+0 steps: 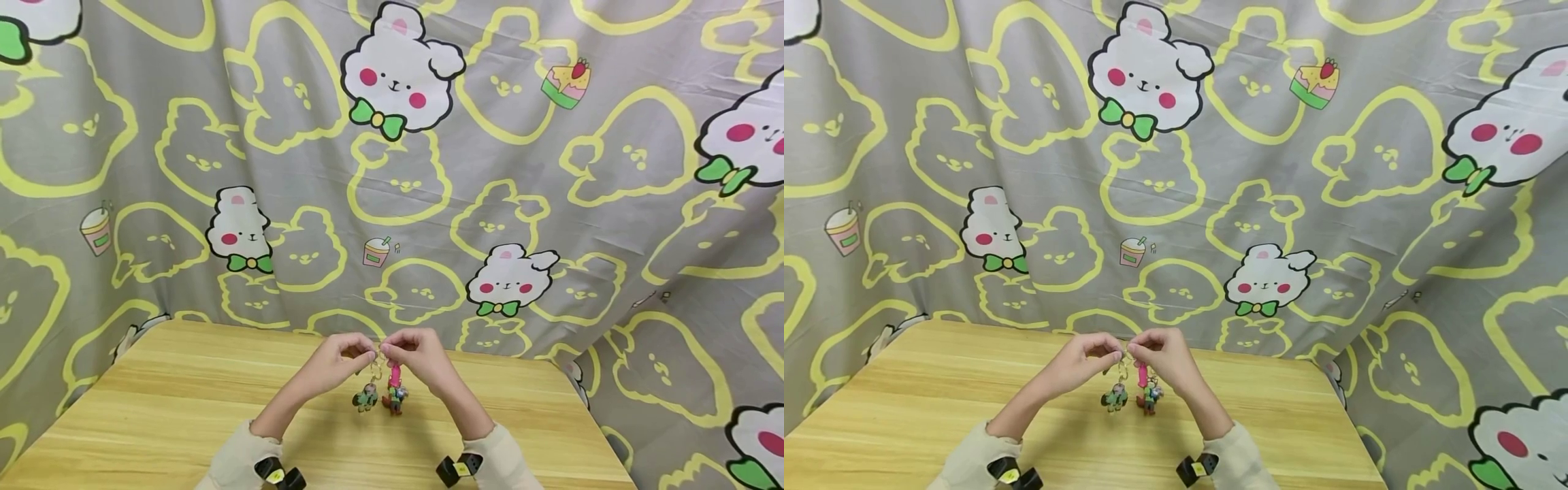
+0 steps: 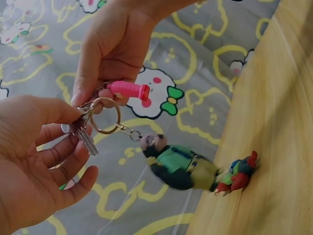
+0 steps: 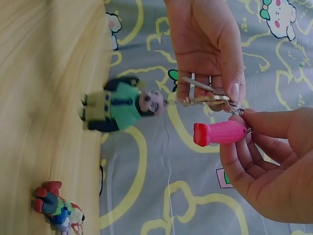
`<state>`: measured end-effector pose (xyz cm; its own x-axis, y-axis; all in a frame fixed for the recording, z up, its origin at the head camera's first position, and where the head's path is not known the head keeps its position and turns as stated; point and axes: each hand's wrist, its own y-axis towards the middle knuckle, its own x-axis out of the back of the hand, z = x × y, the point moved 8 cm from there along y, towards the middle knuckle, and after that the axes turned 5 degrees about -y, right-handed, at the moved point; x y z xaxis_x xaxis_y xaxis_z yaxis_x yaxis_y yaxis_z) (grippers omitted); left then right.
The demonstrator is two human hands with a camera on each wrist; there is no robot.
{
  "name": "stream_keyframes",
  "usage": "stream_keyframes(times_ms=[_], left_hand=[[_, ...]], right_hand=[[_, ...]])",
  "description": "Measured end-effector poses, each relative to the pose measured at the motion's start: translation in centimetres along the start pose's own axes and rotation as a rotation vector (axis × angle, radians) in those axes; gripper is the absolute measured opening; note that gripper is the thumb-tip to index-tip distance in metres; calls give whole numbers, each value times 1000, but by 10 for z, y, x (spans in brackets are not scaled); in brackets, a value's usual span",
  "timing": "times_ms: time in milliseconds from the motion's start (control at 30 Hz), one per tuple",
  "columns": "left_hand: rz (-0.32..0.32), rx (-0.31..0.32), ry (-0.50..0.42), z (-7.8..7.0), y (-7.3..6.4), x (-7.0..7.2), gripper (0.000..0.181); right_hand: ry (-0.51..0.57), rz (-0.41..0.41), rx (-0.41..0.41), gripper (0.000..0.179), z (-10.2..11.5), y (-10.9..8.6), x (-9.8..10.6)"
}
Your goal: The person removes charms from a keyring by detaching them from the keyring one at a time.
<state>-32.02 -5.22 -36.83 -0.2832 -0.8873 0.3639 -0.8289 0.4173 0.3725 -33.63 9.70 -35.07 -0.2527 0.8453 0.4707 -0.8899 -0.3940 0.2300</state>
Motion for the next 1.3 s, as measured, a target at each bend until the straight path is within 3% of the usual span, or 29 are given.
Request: stream_keyframes(times_ms=[267, 667, 900, 1067, 1300], left_hand=[[3, -38, 41, 0, -2, -1, 14], [-84, -28, -36, 4, -4, 1, 12], [-150, -30, -30, 5, -6, -1, 13], [-197, -26, -15, 7, -6, -3, 10], [-304, -81, 3, 0, -8, 0, 7]], right_hand=[[2, 18, 7, 18, 3, -1, -1], [55, 4, -30, 20, -2, -1, 0], [82, -33, -71, 18, -5, -3, 0], [66, -39, -55, 16, -3, -4, 0], [59, -59, -87, 19, 0, -1, 1]])
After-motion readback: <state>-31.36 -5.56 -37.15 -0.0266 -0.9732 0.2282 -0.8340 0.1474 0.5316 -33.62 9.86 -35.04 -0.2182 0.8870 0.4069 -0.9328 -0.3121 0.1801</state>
